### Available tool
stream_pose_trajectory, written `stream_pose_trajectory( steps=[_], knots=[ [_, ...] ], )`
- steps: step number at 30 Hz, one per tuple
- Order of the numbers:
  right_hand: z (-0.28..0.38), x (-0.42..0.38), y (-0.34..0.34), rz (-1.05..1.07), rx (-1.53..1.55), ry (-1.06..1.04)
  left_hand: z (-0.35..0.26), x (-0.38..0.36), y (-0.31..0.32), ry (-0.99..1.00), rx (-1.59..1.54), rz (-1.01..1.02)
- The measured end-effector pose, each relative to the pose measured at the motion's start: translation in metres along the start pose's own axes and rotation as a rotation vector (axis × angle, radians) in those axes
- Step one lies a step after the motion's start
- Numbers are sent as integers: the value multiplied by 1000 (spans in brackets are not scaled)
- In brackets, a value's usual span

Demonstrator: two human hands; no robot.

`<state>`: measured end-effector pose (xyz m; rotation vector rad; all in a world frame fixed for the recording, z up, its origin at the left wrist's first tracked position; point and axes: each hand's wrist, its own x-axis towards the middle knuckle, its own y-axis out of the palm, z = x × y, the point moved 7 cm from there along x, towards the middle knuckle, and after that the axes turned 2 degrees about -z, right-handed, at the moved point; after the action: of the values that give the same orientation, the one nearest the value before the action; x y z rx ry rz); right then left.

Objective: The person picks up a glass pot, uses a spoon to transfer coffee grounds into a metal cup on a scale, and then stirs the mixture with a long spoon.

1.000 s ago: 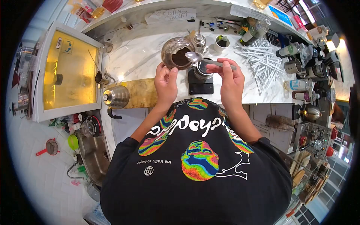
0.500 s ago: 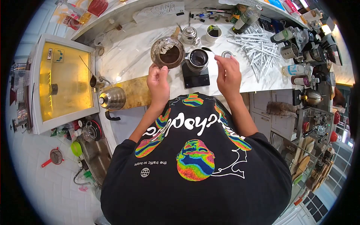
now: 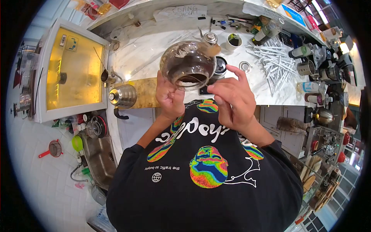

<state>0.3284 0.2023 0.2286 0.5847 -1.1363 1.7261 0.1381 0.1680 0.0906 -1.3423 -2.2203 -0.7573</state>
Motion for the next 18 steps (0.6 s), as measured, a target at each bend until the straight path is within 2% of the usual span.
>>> stream_pose_trajectory(
  steps=[7,18],
  knots=[
    [10,8,3,18,-21,-58,-10,-1,-4,24,60,3],
    [4,2,-2,19,-40,-11,-21,14,8,9,93,42]
  ],
)
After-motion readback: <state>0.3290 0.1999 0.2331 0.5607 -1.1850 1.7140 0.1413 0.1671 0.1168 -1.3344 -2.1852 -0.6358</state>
